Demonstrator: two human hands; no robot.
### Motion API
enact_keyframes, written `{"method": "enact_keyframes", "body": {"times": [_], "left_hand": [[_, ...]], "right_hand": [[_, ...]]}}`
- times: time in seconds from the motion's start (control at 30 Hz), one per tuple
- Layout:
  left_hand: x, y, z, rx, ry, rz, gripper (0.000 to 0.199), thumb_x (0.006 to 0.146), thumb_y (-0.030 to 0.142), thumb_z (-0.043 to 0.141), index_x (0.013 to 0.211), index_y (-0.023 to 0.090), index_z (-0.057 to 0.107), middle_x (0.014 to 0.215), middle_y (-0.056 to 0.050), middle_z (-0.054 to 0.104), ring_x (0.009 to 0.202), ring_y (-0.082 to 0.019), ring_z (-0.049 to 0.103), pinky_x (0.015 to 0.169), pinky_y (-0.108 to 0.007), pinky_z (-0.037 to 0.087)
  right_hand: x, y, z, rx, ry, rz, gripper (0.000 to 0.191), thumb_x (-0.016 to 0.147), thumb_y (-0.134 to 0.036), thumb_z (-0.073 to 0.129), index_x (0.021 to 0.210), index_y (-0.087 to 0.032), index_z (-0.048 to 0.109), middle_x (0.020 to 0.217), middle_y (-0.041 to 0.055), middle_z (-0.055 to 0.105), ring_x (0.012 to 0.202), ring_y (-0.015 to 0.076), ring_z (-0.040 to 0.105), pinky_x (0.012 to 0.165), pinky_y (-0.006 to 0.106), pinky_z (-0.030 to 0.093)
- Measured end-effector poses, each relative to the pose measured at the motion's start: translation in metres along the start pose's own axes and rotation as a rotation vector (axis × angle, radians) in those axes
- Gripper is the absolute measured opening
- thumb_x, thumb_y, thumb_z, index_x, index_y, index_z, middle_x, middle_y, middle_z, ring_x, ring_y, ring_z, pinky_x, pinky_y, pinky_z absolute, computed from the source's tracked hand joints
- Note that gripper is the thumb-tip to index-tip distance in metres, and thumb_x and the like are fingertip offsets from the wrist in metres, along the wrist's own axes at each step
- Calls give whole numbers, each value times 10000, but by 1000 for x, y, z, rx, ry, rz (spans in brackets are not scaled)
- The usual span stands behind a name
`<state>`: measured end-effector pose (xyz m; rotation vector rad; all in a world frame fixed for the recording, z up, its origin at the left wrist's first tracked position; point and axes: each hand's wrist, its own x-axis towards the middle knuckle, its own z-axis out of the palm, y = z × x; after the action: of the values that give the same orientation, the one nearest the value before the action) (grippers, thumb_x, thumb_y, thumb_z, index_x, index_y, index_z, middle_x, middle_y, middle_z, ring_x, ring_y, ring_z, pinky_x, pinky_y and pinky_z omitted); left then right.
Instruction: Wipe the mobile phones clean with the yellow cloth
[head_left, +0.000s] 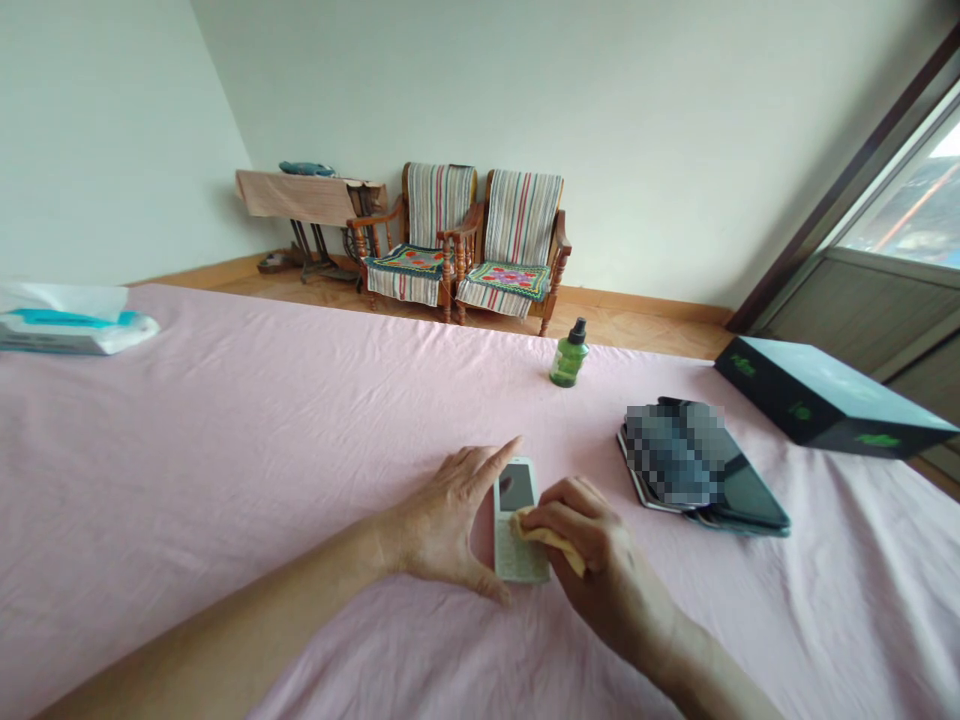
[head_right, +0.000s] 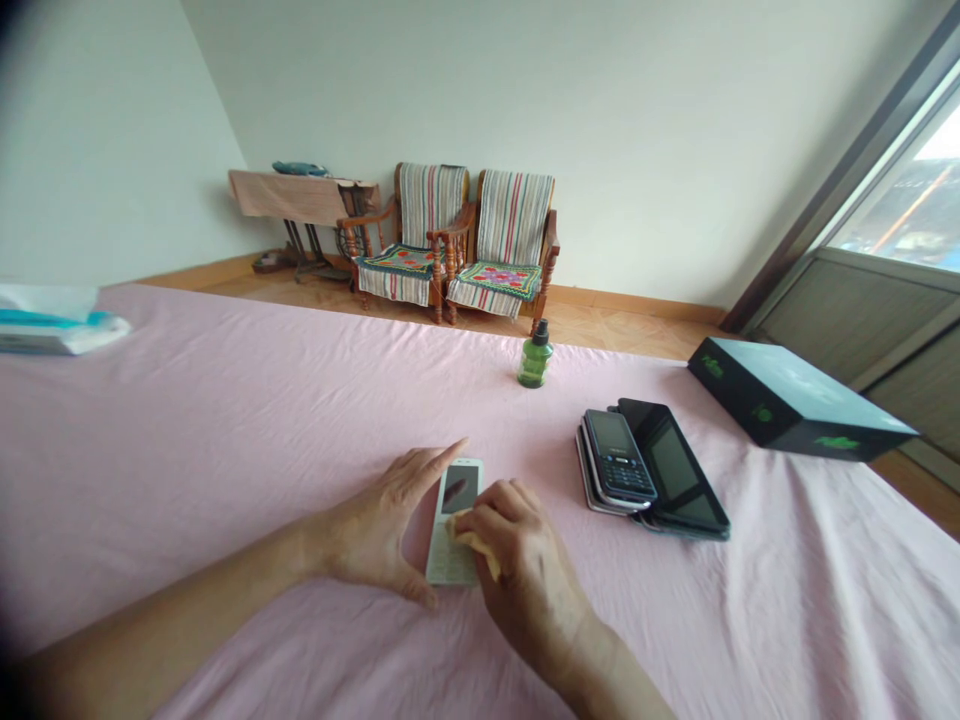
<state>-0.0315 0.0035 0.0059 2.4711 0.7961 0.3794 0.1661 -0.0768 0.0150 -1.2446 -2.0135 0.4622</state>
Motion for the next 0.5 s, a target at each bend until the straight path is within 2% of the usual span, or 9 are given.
{"method": "enact_keyframes", "body": {"times": [0.13, 0.5], "left_hand": [[0, 0, 0, -10, 1, 2, 1348, 504, 570, 827, 1506, 274, -25, 1518, -141, 259, 1372, -393, 248, 1106, -577, 206], [1, -1, 2, 6, 36, 37, 1364, 496, 566, 835, 1507, 237, -19, 1512, -138, 280, 1357, -364, 291, 1117, -523, 238]], "right_hand": [[6, -1, 9, -78, -69, -2, 290, 841, 21, 514, 905, -193, 699, 875, 62, 610, 822, 192, 524, 693, 297, 424], [-3, -10, 4, -215, -168, -22, 249, 839, 10, 548, 781, -201, 666, 807, 25, 598, 778, 173, 498, 678, 295, 360]]}}
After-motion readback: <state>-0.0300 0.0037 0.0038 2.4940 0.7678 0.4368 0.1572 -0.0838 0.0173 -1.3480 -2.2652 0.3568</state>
